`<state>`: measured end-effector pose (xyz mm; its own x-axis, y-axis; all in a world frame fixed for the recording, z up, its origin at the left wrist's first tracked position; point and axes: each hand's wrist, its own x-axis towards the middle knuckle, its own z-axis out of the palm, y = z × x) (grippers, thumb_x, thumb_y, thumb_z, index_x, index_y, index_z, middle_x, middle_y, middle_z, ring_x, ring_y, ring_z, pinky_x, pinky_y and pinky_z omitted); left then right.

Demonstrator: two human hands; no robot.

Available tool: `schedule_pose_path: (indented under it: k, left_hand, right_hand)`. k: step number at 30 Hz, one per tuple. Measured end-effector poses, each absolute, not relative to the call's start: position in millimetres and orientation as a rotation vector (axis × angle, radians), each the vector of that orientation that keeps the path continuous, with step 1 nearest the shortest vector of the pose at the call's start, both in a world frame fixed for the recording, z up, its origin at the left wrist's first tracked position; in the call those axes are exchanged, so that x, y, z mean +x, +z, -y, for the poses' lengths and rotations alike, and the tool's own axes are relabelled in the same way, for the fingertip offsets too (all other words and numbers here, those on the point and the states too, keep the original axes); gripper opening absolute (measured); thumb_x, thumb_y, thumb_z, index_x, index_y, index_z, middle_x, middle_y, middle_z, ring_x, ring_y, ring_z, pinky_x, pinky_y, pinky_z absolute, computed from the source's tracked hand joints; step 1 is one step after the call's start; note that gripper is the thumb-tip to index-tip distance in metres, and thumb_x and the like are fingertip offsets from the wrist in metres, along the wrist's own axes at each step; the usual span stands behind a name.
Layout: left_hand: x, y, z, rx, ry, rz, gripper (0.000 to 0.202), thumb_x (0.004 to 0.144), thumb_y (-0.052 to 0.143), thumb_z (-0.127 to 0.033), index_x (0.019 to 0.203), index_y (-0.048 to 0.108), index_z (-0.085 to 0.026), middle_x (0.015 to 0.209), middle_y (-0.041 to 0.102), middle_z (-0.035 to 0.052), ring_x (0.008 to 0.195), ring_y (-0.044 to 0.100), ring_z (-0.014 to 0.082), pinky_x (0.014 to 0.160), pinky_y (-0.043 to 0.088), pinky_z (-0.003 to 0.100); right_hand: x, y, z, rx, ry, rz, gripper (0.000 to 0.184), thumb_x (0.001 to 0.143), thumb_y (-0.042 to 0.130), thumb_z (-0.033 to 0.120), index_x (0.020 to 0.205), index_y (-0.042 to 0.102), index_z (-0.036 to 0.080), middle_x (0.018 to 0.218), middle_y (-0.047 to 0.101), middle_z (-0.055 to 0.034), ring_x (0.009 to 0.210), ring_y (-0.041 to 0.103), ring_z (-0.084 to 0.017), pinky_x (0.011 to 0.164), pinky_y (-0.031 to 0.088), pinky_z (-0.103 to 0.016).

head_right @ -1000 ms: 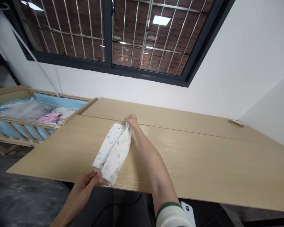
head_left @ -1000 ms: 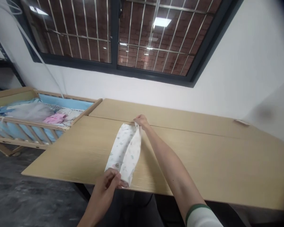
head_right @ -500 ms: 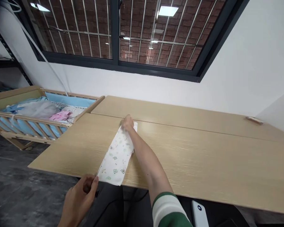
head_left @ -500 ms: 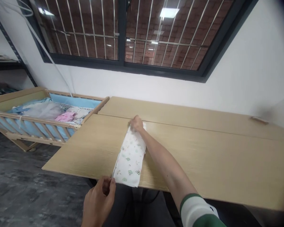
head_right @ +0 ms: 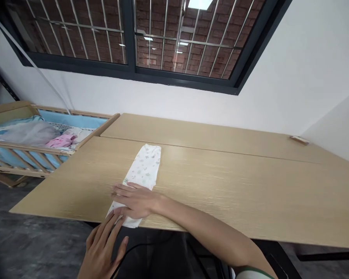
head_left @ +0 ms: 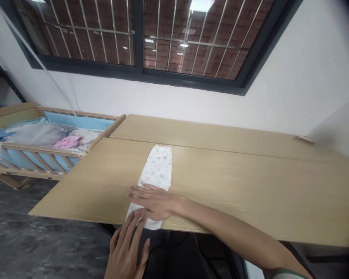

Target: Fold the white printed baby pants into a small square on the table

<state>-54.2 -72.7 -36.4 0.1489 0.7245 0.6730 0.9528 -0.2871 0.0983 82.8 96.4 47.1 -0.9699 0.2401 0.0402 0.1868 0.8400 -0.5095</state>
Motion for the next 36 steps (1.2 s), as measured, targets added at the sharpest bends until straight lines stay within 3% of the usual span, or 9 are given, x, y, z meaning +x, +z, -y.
schedule_pose_path:
  k: [5, 11, 19, 23, 29, 32, 34, 36]
  left_hand:
    - [-50, -39, 74, -2.039, -0.911, 1.665, 0.054, 0.093, 0.056, -0.025, 0.147, 0.048, -0.027, 0.141, 0.063, 0.0080, 0.128, 0.060, 0.0260, 0.095, 0.039, 0.039]
    - [-46, -36, 76, -2.047, -0.938, 1.775, 0.057, 0.094, 0.054, -0.022, 0.150, 0.043, -0.030, 0.142, 0.062, 0.0074, 0.128, 0.060, 0.0263, 0.092, 0.040, 0.038]
    - [-57, -28, 72, -2.119, -0.900, 1.669, 0.046, 0.095, 0.052, -0.019, 0.139, 0.055, -0.032, 0.134, 0.068, 0.0044, 0.120, 0.065, 0.0227, 0.087, 0.039, 0.037]
    - [-49, -16, 68, -2.211, -0.856, 1.586, 0.045, 0.096, 0.048, -0.011, 0.135, 0.059, -0.030, 0.133, 0.069, 0.0021, 0.119, 0.064, 0.0190, 0.089, 0.038, 0.037]
    - [-29, 4, 55, -2.342, -0.928, 1.455, 0.034, 0.101, 0.048, -0.020, 0.130, 0.063, -0.027, 0.126, 0.072, -0.0005, 0.110, 0.067, 0.0168, 0.087, 0.040, 0.034]
    - [-30, 11, 51, -2.454, -0.905, 1.467, 0.030, 0.103, 0.047, -0.024, 0.130, 0.061, -0.026, 0.125, 0.072, 0.0007, 0.108, 0.066, 0.0181, 0.087, 0.040, 0.035]
    - [-37, 12, 51, -2.536, -0.861, 1.471, 0.030, 0.103, 0.049, -0.024, 0.131, 0.060, -0.027, 0.127, 0.071, 0.0018, 0.111, 0.065, 0.0195, 0.090, 0.040, 0.036]
    - [-45, 11, 50, -2.590, -0.835, 1.469, 0.030, 0.102, 0.051, -0.021, 0.130, 0.060, -0.028, 0.128, 0.069, 0.0026, 0.113, 0.063, 0.0209, 0.093, 0.040, 0.038]
  right_hand:
    - [83, 34, -163, -0.652, 0.653, 2.909, 0.067, 0.104, 0.032, 0.061, 0.163, 0.020, 0.032, 0.169, 0.014, -0.0004, 0.157, 0.010, -0.020, 0.128, 0.005, -0.041]
    - [84, 25, -252, -1.001, 0.440, 2.841, 0.071, 0.103, 0.026, 0.063, 0.162, 0.025, 0.024, 0.169, 0.016, -0.0052, 0.157, 0.009, -0.023, 0.127, 0.004, -0.045]
    - [97, 20, -301, -1.077, 0.327, 2.765, 0.063, 0.106, 0.028, 0.052, 0.162, 0.026, 0.022, 0.169, 0.015, -0.0049, 0.157, 0.011, -0.022, 0.127, 0.008, -0.043]
    - [113, 24, -306, -0.952, 0.231, 2.803, 0.058, 0.106, 0.032, 0.046, 0.159, 0.034, 0.023, 0.168, 0.024, -0.0051, 0.156, 0.019, -0.021, 0.127, 0.013, -0.040]
    - [117, 45, -269, -0.902, -0.221, 2.755, 0.056, 0.100, 0.044, 0.025, 0.153, 0.039, 0.009, 0.163, 0.031, -0.0211, 0.152, 0.027, -0.031, 0.122, 0.020, -0.050]
    - [120, 58, -210, -0.869, -0.175, 2.673, 0.046, 0.099, 0.047, 0.023, 0.143, 0.049, 0.012, 0.150, 0.048, -0.0215, 0.138, 0.045, -0.032, 0.113, 0.033, -0.049]
    - [128, 68, -164, -0.840, 0.012, 2.673, 0.032, 0.102, 0.044, 0.026, 0.127, 0.060, 0.015, 0.124, 0.065, -0.0172, 0.116, 0.059, -0.028, 0.103, 0.042, -0.044]
    - [142, 79, -120, -0.745, 0.267, 2.744, 0.028, 0.104, 0.042, 0.030, 0.114, 0.065, 0.016, 0.106, 0.069, -0.0120, 0.099, 0.064, -0.023, 0.093, 0.048, -0.037]
